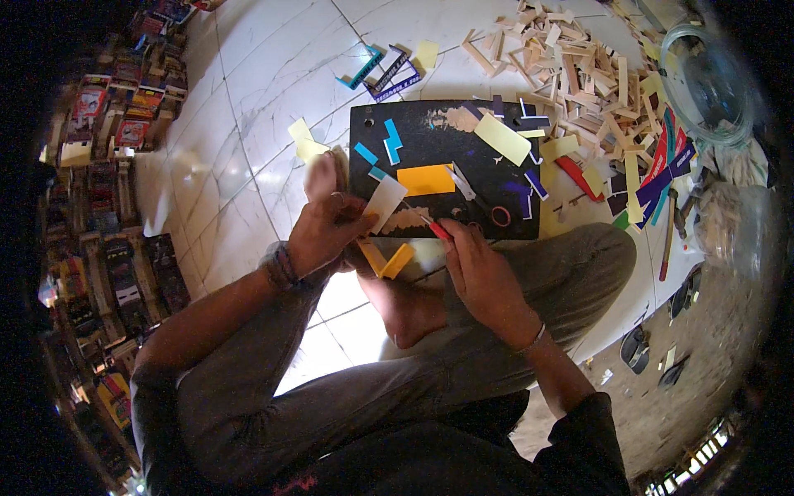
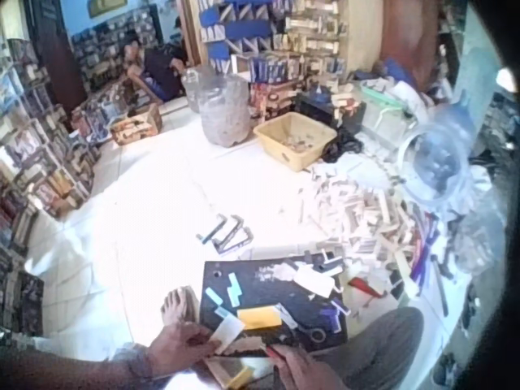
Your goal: The person sits on the floor and uses scissors to cut a yellow paper strip with black text into smaller pieces. They repeatedly trim the edges and fold the paper while cutting, then place the cut pieces onto a black board.
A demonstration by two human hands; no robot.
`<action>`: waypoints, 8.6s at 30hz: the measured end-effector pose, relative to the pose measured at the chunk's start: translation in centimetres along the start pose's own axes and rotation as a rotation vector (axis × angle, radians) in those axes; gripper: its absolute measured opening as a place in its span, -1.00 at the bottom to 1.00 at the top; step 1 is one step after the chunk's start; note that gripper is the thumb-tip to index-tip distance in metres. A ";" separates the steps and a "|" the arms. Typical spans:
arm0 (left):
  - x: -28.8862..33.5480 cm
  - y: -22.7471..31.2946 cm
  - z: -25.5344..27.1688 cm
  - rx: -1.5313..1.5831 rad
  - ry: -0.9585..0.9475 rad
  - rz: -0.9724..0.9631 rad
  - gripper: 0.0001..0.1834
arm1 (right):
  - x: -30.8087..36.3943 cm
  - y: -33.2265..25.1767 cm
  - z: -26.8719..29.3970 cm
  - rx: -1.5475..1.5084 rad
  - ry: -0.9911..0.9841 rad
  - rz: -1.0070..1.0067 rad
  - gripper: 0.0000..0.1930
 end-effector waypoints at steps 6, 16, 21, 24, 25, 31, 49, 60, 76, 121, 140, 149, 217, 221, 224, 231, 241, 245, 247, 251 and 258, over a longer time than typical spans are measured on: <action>-0.2 -0.3 -0.2 0.008 0.024 0.023 -0.68 | 0.5 0.3 -1.5 0.128 -0.201 -0.075 -0.49; -0.8 -0.9 1.0 -0.299 0.279 -0.316 -0.25 | -0.6 -0.7 -2.1 0.281 -0.264 0.002 -0.36; -1.9 -2.7 0.9 -0.215 0.176 -0.100 -0.08 | -1.3 -0.5 -2.4 0.326 -0.354 -0.017 -0.33; -2.4 -2.5 0.7 -0.265 0.153 -0.095 -0.05 | -1.6 -0.6 -2.4 0.305 -0.341 0.007 -0.32; -2.7 -2.7 0.6 -0.259 0.130 -0.075 -0.06 | -1.5 -0.5 -2.5 0.314 -0.351 0.000 -0.32; -2.7 -2.4 0.3 -0.323 0.164 -0.194 -0.16 | -1.6 -0.4 -2.6 0.299 -0.333 0.010 -0.32; -3.9 -3.5 0.3 -0.275 0.213 -0.062 -0.02 | -2.9 -2.8 -2.2 0.663 -0.404 0.226 -0.27; -3.0 -2.1 0.7 -0.229 0.220 -0.120 -0.09 | -2.8 -3.1 -1.6 0.719 -0.504 0.211 -0.24; -4.9 -4.5 0.2 -0.560 0.290 0.072 -0.12 | -4.6 -2.9 1.1 -0.007 -0.056 0.020 -0.19; -3.1 3.5 1.5 -0.277 0.135 -0.412 -0.79 | -0.1 1.0 2.0 -0.160 0.174 -0.304 -0.62; -3.7 3.2 0.9 -0.113 0.129 -0.503 -0.64 | -1.5 -2.4 -3.8 0.452 -0.257 0.193 -0.19; -3.6 3.0 0.7 -0.086 0.132 -0.573 -0.69 | -1.8 -2.2 -4.1 0.466 -0.242 0.185 -0.19; -3.0 2.5 -0.2 -0.306 0.082 -0.588 -0.47 | -1.6 -3.1 -5.5 0.728 -0.324 0.135 -0.27; -3.0 2.7 -0.1 -0.285 0.081 -0.605 -0.47 | -1.2 -2.5 -5.7 0.709 -0.344 0.080 -0.24; -3.0 2.9 -0.1 -0.272 0.074 -0.617 -0.46 | -1.1 -2.4 -5.7 0.684 -0.329 0.078 -0.23; -2.9 2.5 -0.3 -0.357 0.077 -0.529 -0.43 | -0.2 -1.7 -5.9 0.672 -0.358 0.015 -0.21; -3.4 3.1 0.3 -0.068 -0.021 -0.578 -0.72 | -0.5 -1.8 -2.2 0.450 -0.189 0.085 -0.37; -2.7 3.9 1.5 -0.129 0.210 -0.612 -0.77 | -0.6 -1.0 1.1 0.253 -0.009 -0.008 -0.34; -3.1 3.2 1.6 -0.177 0.265 -0.484 -0.72 | -0.3 -0.9 1.6 0.232 0.019 -0.027 -0.34; -3.4 1.3 2.4 -0.160 0.384 -0.280 -0.70 | 0.4 -1.2 1.5 0.158 0.108 0.022 -0.39; -4.3 0.7 3.2 -0.047 0.313 -0.353 -0.63 | -0.8 -0.2 0.6 0.202 0.109 -0.023 -0.50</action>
Point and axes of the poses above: each hand's wrist, its own x-axis away from the middle knuckle, its own z-axis out of the back of the hand, y = z × x, the point moved 10 cm from there along -x, towards the middle knuckle, and after that the axes turned 14 degrees about z, right-handed, at the moved point
